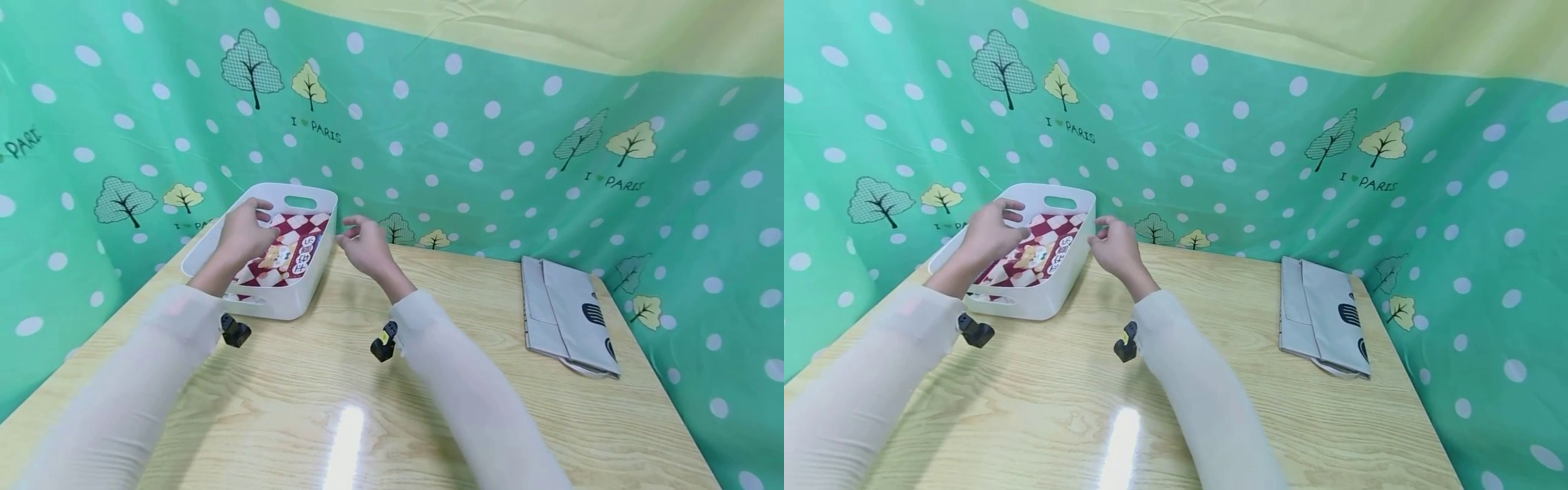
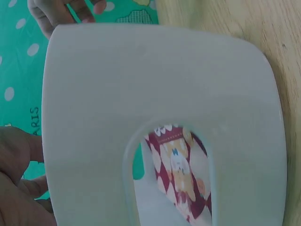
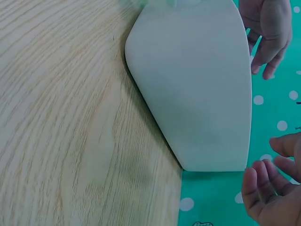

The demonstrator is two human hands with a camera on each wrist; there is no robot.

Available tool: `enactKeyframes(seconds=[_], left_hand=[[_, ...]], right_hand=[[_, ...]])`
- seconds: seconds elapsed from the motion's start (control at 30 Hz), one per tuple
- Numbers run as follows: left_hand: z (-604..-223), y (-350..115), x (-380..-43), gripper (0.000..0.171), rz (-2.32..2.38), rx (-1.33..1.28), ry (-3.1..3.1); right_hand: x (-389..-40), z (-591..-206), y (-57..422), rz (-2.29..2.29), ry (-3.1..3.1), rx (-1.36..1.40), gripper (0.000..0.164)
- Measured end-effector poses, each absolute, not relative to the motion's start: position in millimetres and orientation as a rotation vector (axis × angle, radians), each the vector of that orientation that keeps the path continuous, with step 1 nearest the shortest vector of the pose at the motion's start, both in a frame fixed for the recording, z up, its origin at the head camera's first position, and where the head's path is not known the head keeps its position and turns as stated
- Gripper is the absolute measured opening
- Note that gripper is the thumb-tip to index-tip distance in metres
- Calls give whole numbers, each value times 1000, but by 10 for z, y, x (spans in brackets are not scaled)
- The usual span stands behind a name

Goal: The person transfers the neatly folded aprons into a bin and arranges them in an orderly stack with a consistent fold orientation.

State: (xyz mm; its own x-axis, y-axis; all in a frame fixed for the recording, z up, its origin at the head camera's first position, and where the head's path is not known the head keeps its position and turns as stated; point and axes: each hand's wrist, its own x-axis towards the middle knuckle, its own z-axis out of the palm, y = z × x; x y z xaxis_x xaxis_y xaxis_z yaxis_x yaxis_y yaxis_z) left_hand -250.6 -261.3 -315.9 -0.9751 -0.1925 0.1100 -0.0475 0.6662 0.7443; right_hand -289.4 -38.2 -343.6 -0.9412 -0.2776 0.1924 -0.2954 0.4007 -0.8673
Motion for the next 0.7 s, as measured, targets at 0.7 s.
enactKeyframes(seconds=[0.7], left_hand=[[-3208, -1930, -2529, 49, -1168, -75, -2635]], right_hand=[[-2860, -3462, 295, 1323, -2627, 567, 41]])
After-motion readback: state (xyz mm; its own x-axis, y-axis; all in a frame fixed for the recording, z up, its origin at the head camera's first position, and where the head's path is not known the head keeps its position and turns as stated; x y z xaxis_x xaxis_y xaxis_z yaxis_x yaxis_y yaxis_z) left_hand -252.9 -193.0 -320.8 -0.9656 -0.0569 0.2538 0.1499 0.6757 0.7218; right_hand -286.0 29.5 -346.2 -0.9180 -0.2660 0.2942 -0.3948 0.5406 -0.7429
